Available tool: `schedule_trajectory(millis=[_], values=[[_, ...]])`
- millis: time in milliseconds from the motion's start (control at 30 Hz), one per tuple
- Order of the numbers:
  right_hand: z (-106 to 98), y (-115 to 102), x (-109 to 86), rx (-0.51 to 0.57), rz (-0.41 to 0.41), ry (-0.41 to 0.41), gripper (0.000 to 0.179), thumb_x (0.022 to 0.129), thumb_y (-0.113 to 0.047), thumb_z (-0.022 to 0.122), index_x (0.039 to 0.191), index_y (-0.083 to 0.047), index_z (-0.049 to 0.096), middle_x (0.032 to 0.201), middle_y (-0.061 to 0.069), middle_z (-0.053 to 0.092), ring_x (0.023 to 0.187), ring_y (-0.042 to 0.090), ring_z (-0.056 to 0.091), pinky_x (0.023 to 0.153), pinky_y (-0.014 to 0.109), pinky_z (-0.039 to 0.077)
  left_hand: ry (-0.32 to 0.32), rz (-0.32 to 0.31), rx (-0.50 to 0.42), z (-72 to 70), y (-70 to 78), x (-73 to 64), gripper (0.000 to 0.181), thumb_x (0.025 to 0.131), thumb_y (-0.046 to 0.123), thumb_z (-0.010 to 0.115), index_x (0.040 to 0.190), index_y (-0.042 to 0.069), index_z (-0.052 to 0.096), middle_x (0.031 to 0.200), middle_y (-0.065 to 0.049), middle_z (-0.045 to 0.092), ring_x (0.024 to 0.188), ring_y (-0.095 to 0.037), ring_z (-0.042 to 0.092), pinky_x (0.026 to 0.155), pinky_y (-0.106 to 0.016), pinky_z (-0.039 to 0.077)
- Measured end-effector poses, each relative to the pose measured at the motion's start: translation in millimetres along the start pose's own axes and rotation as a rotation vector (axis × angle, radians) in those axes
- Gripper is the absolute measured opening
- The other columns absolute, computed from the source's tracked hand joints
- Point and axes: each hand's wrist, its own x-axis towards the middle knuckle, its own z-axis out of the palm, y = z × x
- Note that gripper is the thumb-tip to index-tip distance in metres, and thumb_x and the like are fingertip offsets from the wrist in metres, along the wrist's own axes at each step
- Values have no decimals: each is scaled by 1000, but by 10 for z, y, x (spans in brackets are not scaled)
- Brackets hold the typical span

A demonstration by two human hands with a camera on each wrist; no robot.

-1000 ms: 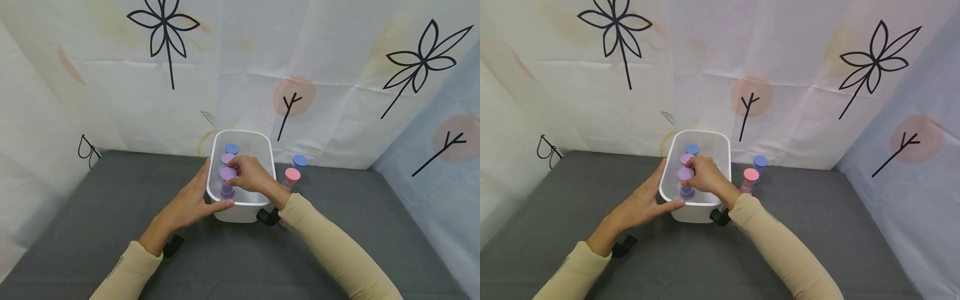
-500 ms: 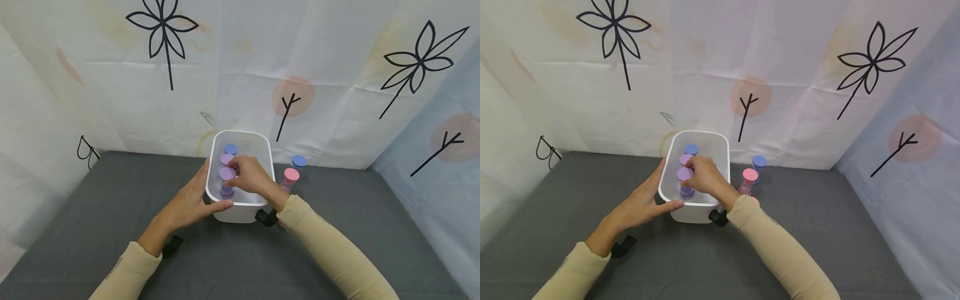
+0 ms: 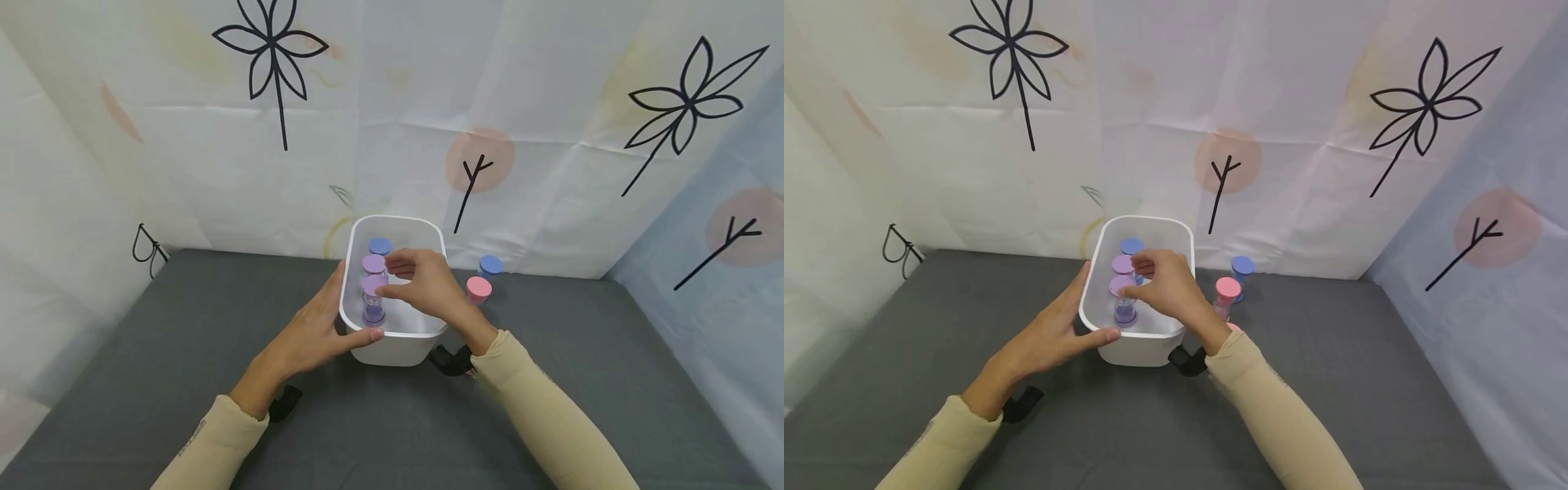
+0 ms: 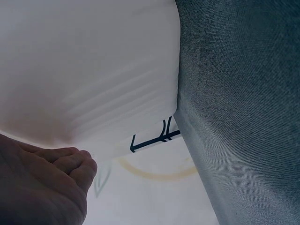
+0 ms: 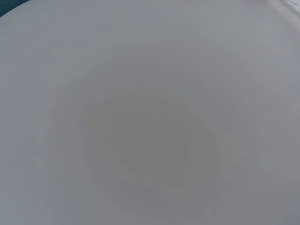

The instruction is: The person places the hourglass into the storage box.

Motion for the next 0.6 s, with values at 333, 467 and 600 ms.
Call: schedule_trajectory(millis=[333,467,600], values=[[-296,127,-330,233,-23,117,55,81,-4,85,130,6,63,125,19,67,116,31,66,95,30,51,3,32,-20,0,-2,18,116,82,62,77,161,42,-5,164,7,21,140,-24,40,105,-60,38],[-403,198,-470,297,-28,172,54,81,0,84,130,8,62,125,20,66,116,32,66,95,31,51,4,30,-8,4,-8,18,116,82,63,76,161,42,-5,164,11,19,141,-25,39,104,-61,39],[-508,314,-612,315,-25,216,52,82,1,83,130,7,63,125,22,66,115,30,66,96,33,51,9,43,3,4,-8,22,116,82,63,76,162,40,-6,164,12,18,140,-25,39,104,-60,39]])
